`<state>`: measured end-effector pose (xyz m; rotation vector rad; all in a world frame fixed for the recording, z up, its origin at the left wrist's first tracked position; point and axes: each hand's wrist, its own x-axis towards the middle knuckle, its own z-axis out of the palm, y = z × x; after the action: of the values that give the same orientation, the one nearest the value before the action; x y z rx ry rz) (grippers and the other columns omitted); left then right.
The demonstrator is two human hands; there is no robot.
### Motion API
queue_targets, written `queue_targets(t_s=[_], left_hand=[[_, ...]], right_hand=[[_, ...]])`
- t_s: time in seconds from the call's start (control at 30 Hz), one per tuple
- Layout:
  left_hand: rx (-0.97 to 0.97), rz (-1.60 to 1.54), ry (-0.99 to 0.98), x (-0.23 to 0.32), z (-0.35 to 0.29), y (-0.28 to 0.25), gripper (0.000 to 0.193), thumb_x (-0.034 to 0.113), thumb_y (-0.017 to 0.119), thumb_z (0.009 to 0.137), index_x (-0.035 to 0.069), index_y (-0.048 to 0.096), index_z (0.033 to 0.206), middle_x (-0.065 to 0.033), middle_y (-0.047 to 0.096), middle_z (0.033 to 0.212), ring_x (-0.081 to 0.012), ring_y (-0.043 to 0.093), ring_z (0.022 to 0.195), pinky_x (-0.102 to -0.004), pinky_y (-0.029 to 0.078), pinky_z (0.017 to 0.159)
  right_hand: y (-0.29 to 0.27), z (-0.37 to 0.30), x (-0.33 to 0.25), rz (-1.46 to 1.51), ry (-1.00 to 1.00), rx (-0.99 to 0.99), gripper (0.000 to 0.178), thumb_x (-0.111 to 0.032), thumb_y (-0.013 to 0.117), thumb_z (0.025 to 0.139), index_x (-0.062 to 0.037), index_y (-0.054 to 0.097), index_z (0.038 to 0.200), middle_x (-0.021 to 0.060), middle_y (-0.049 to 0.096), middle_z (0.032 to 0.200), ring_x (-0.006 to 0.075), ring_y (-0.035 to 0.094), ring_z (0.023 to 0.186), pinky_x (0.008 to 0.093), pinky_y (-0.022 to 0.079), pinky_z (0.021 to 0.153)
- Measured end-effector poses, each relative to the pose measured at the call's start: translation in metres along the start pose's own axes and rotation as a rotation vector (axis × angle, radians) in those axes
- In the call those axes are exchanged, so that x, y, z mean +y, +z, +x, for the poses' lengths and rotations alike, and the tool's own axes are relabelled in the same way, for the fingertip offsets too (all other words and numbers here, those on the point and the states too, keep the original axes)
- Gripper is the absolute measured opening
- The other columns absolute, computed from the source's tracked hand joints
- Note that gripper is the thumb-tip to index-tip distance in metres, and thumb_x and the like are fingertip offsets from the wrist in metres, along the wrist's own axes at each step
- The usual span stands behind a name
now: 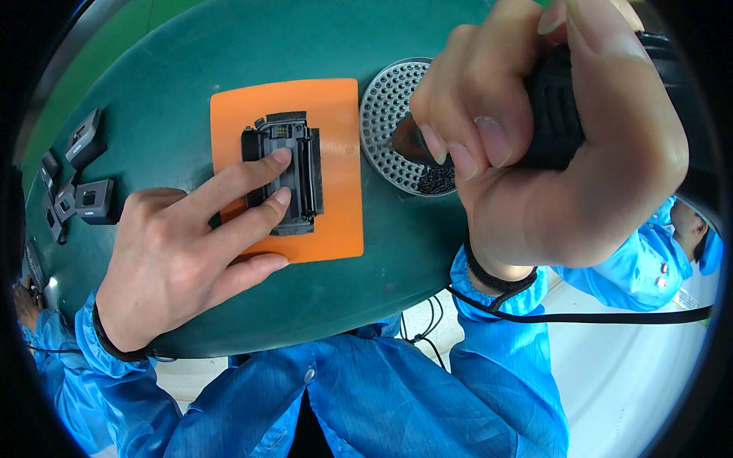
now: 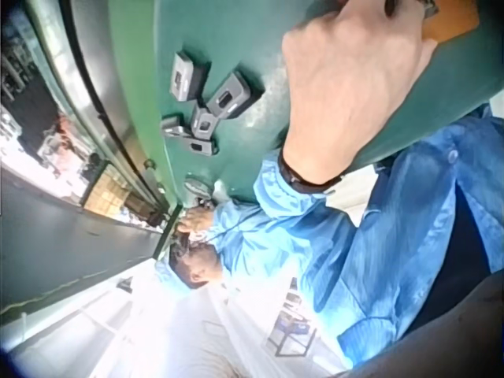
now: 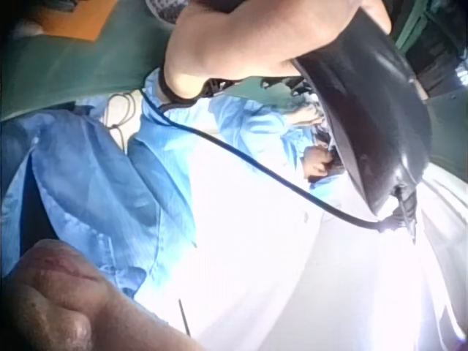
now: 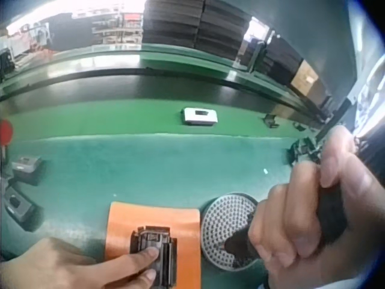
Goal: Using an electric screwdriver to fasten components into plastic electronic housings on an assembly line.
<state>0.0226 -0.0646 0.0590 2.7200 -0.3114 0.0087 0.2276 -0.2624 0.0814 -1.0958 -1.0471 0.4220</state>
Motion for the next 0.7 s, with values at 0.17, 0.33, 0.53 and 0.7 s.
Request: queue_targets(t_s=[0.17, 0.33, 0.53, 0.7], left_hand=[[0.010, -0.012, -0.004, -0.001, 0.001, 0.000, 0.042, 0.033, 0.086, 0.076, 0.005, 0.077, 0.106, -0.0069, 0.070, 0.134, -0.0181, 0.074, 0.073, -0.0311, 0.058, 0.058], [-0.002, 0.007, 0.025, 0.004, 0.001, -0.005, 0.042, 0.032, 0.086, 0.074, 0.005, 0.076, 0.105, -0.0067, 0.069, 0.134, -0.0190, 0.071, 0.069, -0.0317, 0.057, 0.058], [-0.017, 0.015, 0.020, 0.000, 0.002, 0.000, 0.043, 0.033, 0.085, 0.075, 0.007, 0.073, 0.108, -0.0043, 0.067, 0.136, -0.0184, 0.070, 0.069, -0.0315, 0.057, 0.060], [-0.055, 0.049, 0.007, 0.001, 0.002, -0.003, 0.042, 0.033, 0.085, 0.075, 0.007, 0.072, 0.106, -0.0027, 0.067, 0.135, -0.0181, 0.069, 0.068, -0.0307, 0.055, 0.059]], right_hand=[[0.003, -0.003, 0.004, 0.007, 0.024, 0.020, 0.027, -0.027, 0.037, 0.106, -0.0058, 0.053, 0.108, 0.0000, 0.042, 0.064, 0.0105, 0.039, 0.049, 0.0299, 0.040, 0.050], [0.019, -0.008, 0.003, 0.048, 0.005, 0.155, 0.023, -0.027, 0.038, 0.106, -0.0072, 0.049, 0.104, -0.0008, 0.038, 0.062, 0.0104, 0.035, 0.048, 0.0289, 0.036, 0.048], [0.022, -0.009, 0.008, 0.041, -0.007, 0.212, 0.018, -0.027, 0.041, 0.107, -0.0093, 0.046, 0.104, -0.0006, 0.037, 0.061, 0.0098, 0.034, 0.048, 0.0285, 0.036, 0.048], [0.025, -0.008, 0.003, 0.025, 0.005, 0.220, 0.019, -0.026, 0.041, 0.107, -0.0089, 0.047, 0.104, -0.0009, 0.037, 0.062, 0.0092, 0.033, 0.048, 0.0286, 0.036, 0.049]])
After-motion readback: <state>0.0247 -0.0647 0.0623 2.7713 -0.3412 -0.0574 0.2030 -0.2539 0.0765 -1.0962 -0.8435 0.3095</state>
